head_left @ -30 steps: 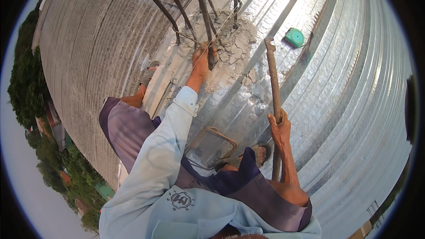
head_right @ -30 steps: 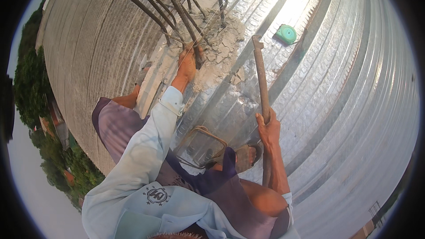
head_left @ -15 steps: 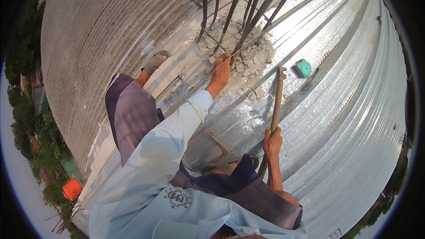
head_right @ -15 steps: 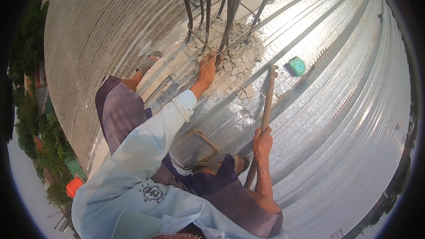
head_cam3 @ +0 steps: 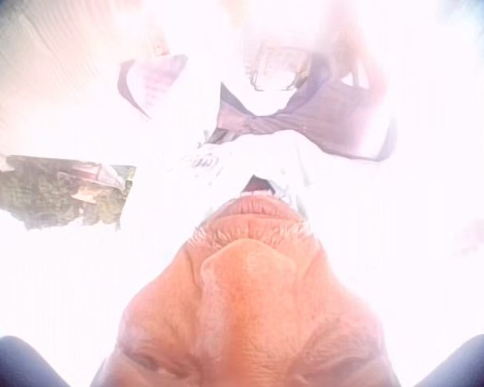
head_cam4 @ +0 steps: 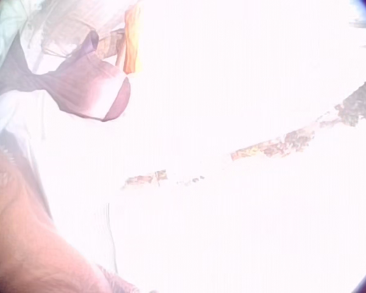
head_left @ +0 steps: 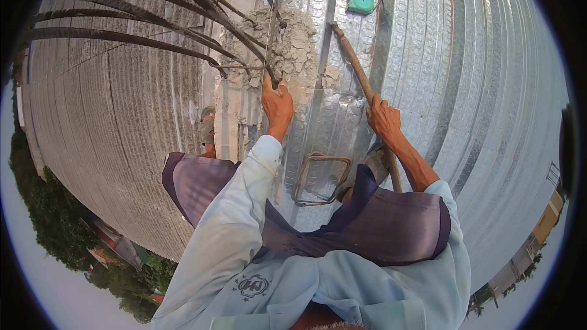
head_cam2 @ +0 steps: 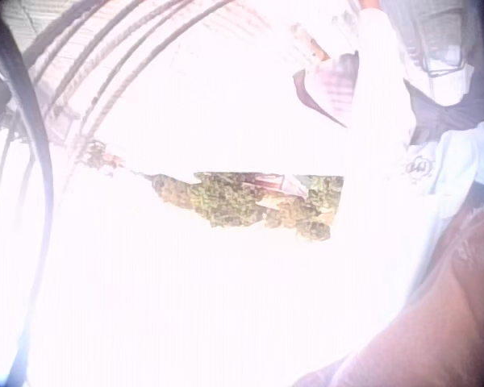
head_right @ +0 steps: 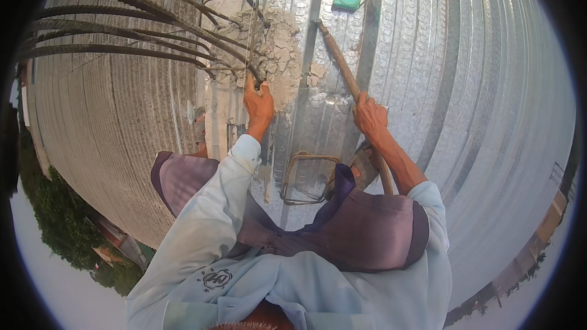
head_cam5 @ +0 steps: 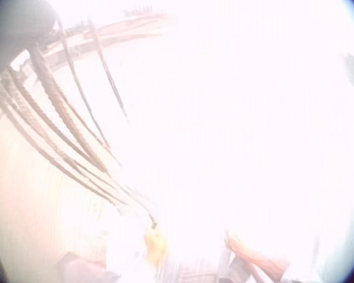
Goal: The person uses a wooden stick to break away concrete around protruding rebar on a corrugated metal roof. They then walk across the roof, pick up a bundle of thin wires, and return to the rebar to tie the wires around the metal rods.
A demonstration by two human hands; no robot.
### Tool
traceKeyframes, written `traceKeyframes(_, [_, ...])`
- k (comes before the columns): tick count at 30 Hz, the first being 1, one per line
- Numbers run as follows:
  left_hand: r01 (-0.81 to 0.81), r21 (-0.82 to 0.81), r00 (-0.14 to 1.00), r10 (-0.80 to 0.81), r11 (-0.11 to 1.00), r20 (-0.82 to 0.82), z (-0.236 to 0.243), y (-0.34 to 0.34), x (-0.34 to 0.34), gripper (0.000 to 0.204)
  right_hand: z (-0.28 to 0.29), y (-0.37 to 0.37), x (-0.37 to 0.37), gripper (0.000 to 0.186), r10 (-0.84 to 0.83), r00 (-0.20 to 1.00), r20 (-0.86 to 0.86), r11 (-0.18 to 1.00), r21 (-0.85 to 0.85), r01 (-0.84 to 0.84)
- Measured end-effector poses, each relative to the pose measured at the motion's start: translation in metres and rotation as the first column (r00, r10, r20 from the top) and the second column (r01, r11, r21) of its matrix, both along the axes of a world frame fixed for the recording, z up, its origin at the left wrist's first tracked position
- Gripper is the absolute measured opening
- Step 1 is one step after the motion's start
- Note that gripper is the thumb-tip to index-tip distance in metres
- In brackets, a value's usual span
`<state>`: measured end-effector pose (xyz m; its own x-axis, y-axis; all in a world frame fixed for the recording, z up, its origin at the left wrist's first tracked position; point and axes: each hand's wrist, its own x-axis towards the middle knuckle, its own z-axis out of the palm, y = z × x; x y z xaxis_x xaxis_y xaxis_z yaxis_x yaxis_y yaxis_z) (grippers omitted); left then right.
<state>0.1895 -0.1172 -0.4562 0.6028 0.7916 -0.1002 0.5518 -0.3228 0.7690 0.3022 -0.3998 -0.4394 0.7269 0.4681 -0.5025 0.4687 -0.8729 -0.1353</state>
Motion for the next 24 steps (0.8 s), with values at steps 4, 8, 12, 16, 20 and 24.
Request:
traceKeyframes(4, [0.253, -0.241, 0.927, -0.306, 0.937, -0.217, 0.048, -0.019, -0.042, 0.043, 0.011, -0.008, -0.001, 0.049, -0.102, 0.993, -0.055, 0.993, 0.052, 0.105])
traceKeyframes(8, [0.291, -0.684, 0.648, -0.664, 0.669, -0.373, 0.104, -0.030, -0.093, 0.035, 0.011, -0.029, 0.003, 0.060, -0.316, 0.938, -0.140, 0.930, 0.151, 0.336])
traceKeyframes(12, [0.182, -0.606, 0.526, -0.597, 0.775, -0.606, 0.133, -0.023, -0.152, 0.037, 0.054, -0.058, 0.005, 0.053, -0.465, 0.876, -0.127, 0.859, 0.175, 0.481])
traceKeyframes(16, [-0.053, -0.156, 0.759, -0.062, 0.986, -0.648, 0.124, 0.004, -0.148, 0.069, 0.107, -0.097, -0.020, 0.052, -0.748, 0.628, -0.214, 0.607, 0.160, 0.778])
traceKeyframes(20, [-0.059, -0.641, 0.863, -0.284, 0.765, -0.418, 0.129, -0.009, -0.084, 0.080, 0.126, -0.146, -0.115, 0.048, -0.906, 0.300, -0.299, 0.295, 0.063, 0.953])
traceKeyframes(24, [0.650, -0.545, 0.356, -0.845, 0.530, -0.398, 0.258, -0.128, -0.074, 0.066, 0.156, -0.174, -0.256, 0.045, -0.945, 0.168, -0.280, 0.224, -0.179, 0.958])
